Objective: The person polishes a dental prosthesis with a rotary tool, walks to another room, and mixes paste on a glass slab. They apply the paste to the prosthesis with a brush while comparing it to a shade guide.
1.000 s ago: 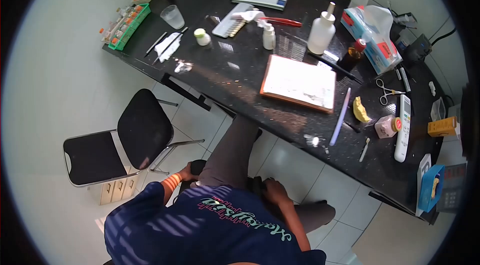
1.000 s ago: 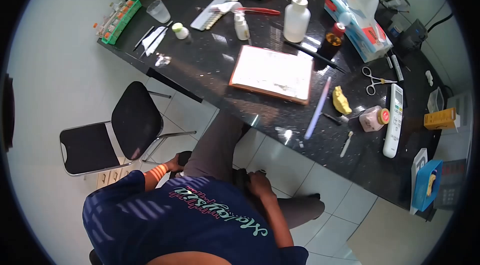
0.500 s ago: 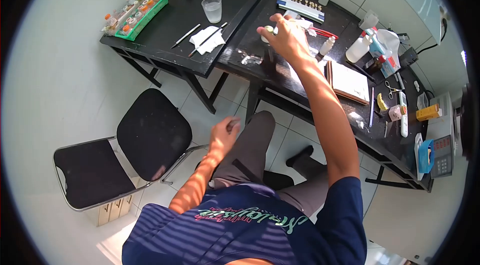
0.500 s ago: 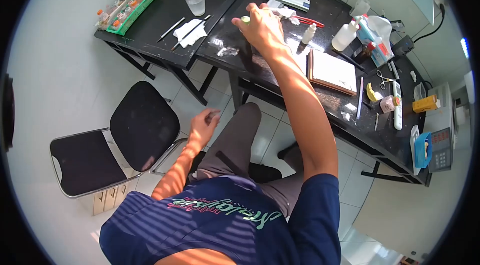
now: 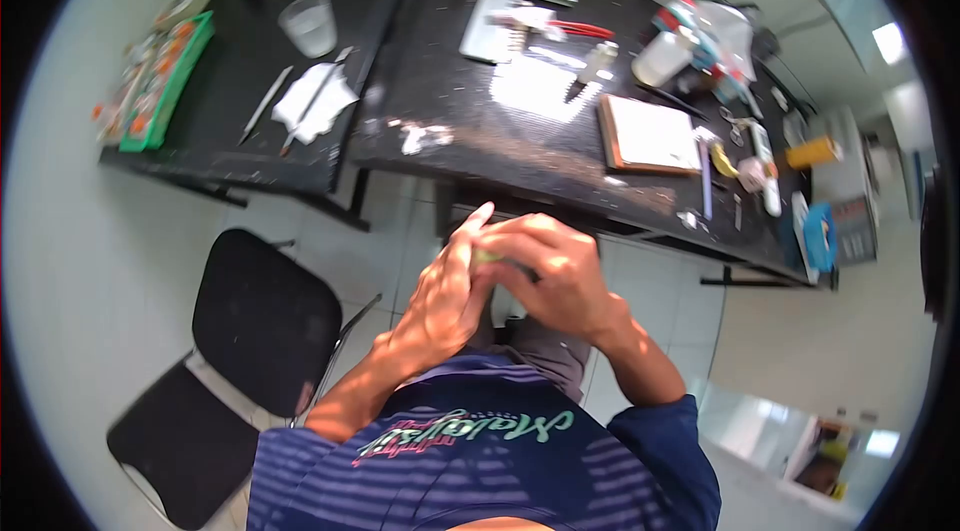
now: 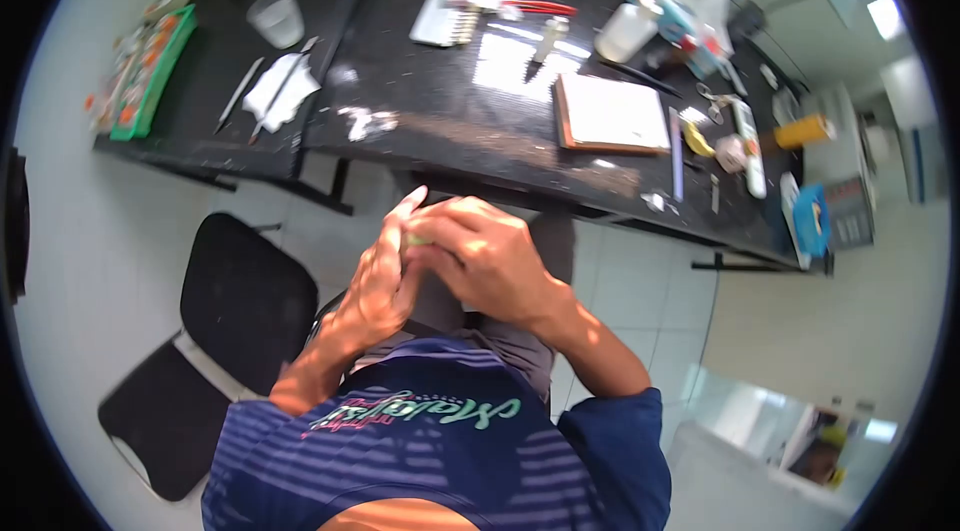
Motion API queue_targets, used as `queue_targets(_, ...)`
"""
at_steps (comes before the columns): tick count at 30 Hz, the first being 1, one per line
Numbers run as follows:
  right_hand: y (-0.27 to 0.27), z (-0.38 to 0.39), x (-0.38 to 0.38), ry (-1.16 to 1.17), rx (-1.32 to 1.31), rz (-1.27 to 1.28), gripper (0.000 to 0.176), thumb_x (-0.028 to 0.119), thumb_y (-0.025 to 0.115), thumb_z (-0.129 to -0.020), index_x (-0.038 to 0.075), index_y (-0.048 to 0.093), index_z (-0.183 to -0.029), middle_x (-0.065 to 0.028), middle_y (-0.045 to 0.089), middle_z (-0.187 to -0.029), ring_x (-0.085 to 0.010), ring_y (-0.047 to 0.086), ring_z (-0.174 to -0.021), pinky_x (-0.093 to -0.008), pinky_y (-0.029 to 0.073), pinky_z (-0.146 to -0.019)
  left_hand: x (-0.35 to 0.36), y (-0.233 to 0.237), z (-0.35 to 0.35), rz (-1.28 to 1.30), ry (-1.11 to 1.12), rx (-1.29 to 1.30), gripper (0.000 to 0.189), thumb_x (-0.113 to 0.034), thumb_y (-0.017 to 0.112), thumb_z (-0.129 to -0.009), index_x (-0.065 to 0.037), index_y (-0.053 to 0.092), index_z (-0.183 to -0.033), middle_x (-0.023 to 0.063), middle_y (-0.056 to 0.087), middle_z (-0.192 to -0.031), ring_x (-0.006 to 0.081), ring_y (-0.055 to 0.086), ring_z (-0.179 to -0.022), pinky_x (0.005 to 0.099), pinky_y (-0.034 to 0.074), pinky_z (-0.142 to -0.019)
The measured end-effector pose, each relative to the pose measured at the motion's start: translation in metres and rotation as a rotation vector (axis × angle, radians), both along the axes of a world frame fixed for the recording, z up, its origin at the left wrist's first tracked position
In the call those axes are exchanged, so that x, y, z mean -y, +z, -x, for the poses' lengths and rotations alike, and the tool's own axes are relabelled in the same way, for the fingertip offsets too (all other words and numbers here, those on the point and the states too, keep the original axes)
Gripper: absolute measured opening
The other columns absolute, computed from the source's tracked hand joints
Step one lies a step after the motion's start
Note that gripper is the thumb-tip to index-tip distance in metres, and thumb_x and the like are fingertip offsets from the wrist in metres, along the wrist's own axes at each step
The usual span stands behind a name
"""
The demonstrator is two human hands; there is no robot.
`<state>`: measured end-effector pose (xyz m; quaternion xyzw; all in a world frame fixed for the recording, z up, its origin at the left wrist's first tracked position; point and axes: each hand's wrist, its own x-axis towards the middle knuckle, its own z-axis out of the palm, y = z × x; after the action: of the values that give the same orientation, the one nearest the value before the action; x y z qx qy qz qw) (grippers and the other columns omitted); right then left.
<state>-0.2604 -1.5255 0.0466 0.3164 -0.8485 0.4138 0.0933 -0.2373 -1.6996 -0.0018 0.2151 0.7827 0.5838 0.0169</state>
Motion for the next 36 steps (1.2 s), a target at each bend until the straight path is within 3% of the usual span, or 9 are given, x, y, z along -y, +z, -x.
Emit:
queue_targets(5, -0.022, -0.023, -0.029, -0.190, 0.173, 0.097, 0.011, 0.010, 0.070, -0.086, 0.004, 0.070, -0.095, -0.0094, 0.072, -0.085, -0.0255, 0.070, -0.075, -0.0329, 0.056, -0.067, -0.026, -0.020, -0.030, -0.101, -0.098, 0.120, 0.074, 0.000, 0.057, -0.092, 0.007, 0.013, -0.151, 0.0310, 0.052, -0.128, 0.0467, 0.056, -0.116, 0.0449, 0.046, -0.097)
queue_targets(7, -0.018, -0.015, -0.063, -0.379, -0.108, 0.138, 0.008, 0.013, 0.072, -0.085, 0.007, 0.067, -0.082, -0.0074, 0.073, -0.086, -0.0189, 0.069, -0.070, -0.0314, 0.054, -0.062, -0.029, -0.018, -0.036, -0.103, -0.133, 0.082, 0.075, 0.001, 0.058, -0.091, 0.007, 0.013, -0.150, 0.0310, 0.052, -0.128, 0.0451, 0.057, -0.113, 0.0434, 0.047, -0.096)
queue_targets(8, -0.006, -0.013, -0.092, -0.660, -0.250, -0.176, 0.012, 0.012, 0.070, -0.087, 0.008, 0.065, -0.077, -0.0059, 0.073, -0.086, -0.0173, 0.068, -0.068, -0.0296, 0.053, -0.061, -0.029, -0.017, -0.039, -0.040, -0.150, 0.069, 0.075, 0.002, 0.058, -0.090, 0.007, 0.013, -0.150, 0.0301, 0.053, -0.126, 0.0428, 0.058, -0.110, 0.0423, 0.047, -0.096)
queue_targets(10, 0.008, 0.006, -0.145, -0.929, -0.204, 0.025, 0.011, 0.015, 0.068, -0.090, 0.004, 0.070, -0.089, -0.0087, 0.072, -0.084, -0.0185, 0.067, -0.067, -0.0291, 0.052, -0.062, -0.030, -0.021, -0.049, 0.035, -0.153, 0.066, 0.074, 0.001, 0.056, -0.090, 0.007, 0.013, -0.150, 0.0271, 0.054, -0.123, 0.0368, 0.060, -0.102, 0.0403, 0.047, -0.094)
queue_targets(12, 0.007, 0.018, -0.195, -1.066, -0.154, -0.216, 0.015, 0.014, 0.068, -0.089, 0.001, 0.071, -0.096, -0.0126, 0.072, -0.085, -0.0254, 0.070, -0.071, -0.0348, 0.053, -0.067, -0.029, -0.022, -0.059, 0.008, -0.132, 0.103, 0.073, -0.001, 0.053, -0.091, 0.007, 0.012, -0.150, 0.0265, 0.054, -0.122, 0.0359, 0.060, -0.102, 0.0403, 0.046, -0.094)
queue_targets(17, -0.006, 0.031, -0.231, -1.030, -0.071, -0.394, 0.016, 0.017, 0.072, -0.084, 0.002, 0.071, -0.091, -0.0145, 0.072, -0.082, -0.0311, 0.071, -0.075, -0.0390, 0.055, -0.071, -0.029, -0.026, -0.085, -0.020, -0.023, 0.193, 0.071, -0.003, 0.042, -0.090, 0.008, 0.006, -0.151, 0.0224, 0.053, -0.115, 0.0300, 0.056, -0.100, 0.0386, 0.043, -0.096)
queue_targets(27, -0.019, 0.035, -0.241, -0.928, -0.198, -0.593, 0.016, 0.010, 0.069, -0.082, 0.001, 0.069, -0.096, -0.0183, 0.071, -0.088, -0.0338, 0.070, -0.082, -0.0448, 0.054, -0.077, -0.046, -0.040, -0.122, -0.139, 0.276, 0.117, 0.067, 0.000, 0.052, -0.095, 0.005, 0.016, -0.151, 0.0138, 0.055, -0.119, 0.0184, 0.058, -0.104, 0.0311, 0.045, -0.098)
queue_targets(32, 0.000, 0.008, -0.239, -0.950, -0.140, -0.407, 0.029, 0.010, 0.062, -0.082, 0.005, 0.068, -0.111, -0.0144, 0.069, -0.085, -0.0310, 0.067, -0.075, -0.0415, 0.053, -0.073, -0.050, -0.030, -0.112, -0.232, 0.349, 0.077, 0.061, 0.002, 0.059, -0.093, 0.006, 0.031, -0.146, 0.0128, 0.062, -0.118, 0.0185, 0.063, -0.106, 0.0289, 0.048, -0.097)
queue_targets(36, -0.007, -0.022, -0.240, -0.783, -0.031, 0.078, 0.030, 0.003, 0.053, -0.085, 0.000, 0.064, -0.113, -0.0031, 0.058, -0.077, -0.0098, 0.057, -0.068, -0.0260, 0.047, -0.062, -0.053, -0.008, -0.095, -0.341, 0.329, 0.086, 0.059, 0.002, 0.061, -0.091, 0.004, 0.036, -0.144, 0.0114, 0.061, -0.119, 0.0167, 0.063, -0.106, 0.0287, 0.048, -0.097)
